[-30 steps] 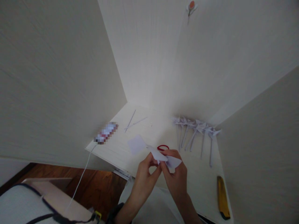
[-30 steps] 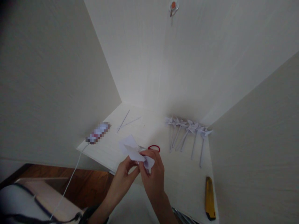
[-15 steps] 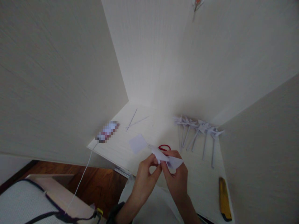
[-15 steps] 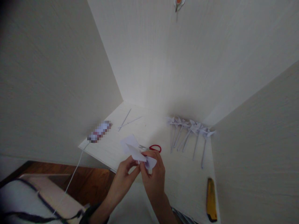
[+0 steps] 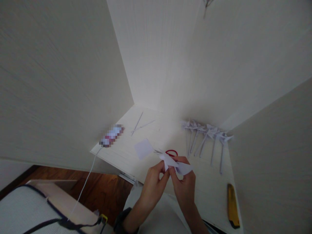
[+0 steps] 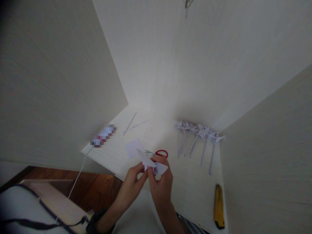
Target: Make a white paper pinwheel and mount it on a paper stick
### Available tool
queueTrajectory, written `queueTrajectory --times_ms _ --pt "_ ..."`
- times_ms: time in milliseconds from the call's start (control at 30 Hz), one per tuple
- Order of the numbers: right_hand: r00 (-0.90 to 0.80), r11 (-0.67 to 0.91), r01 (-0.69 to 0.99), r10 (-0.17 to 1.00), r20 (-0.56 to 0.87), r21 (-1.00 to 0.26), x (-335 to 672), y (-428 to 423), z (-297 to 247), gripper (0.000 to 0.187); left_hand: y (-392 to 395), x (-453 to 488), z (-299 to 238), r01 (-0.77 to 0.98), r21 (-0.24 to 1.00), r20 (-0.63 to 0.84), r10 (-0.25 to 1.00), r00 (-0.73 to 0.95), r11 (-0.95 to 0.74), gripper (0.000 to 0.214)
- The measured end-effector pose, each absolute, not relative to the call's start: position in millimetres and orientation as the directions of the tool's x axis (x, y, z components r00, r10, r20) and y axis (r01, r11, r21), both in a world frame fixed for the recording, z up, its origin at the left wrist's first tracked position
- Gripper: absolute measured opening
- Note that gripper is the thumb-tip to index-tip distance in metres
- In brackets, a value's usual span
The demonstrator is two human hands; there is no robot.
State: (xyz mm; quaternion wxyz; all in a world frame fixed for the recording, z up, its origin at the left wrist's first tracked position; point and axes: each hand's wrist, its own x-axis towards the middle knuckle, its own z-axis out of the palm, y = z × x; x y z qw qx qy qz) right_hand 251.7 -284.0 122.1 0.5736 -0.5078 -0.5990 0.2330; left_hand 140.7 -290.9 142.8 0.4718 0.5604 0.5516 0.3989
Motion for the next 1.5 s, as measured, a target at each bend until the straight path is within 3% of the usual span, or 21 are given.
queueTrajectory --times_ms 400,500,633,867,1133,1500 --pt "0.229 0.286 0.199 0.916 0.329 -0.937 253 -283 118 0.012 -289 141 145 0.140 0.987 -0.095 0.992 0.082 0.082 0.017" --pt "0.250 0.240 0.126 0.931 0.265 -0.963 253 -281 119 0.013 -286 140 149 -0.067 0.983 -0.162 0.980 0.118 0.170 0.026" --pt "0.253 0.182 0.018 0.950 0.181 -0.983 251 -281 122 0.013 -286 136 153 -0.394 0.864 -0.266 0.948 0.172 0.314 0.041" --pt "0.224 0.154 -0.081 0.965 0.132 -0.985 247 -283 129 0.010 -289 136 145 -0.582 0.731 -0.312 0.933 0.179 0.356 0.025" --pt "0.210 0.155 -0.110 0.969 0.130 -0.982 247 -282 129 0.007 -288 139 146 -0.634 0.685 -0.362 0.923 0.130 0.358 0.023" --pt "0.093 0.075 -0.169 0.994 0.060 -0.983 251 -286 116 0.025 -286 136 142 -0.639 0.680 -0.430 0.901 0.050 0.360 0.031"
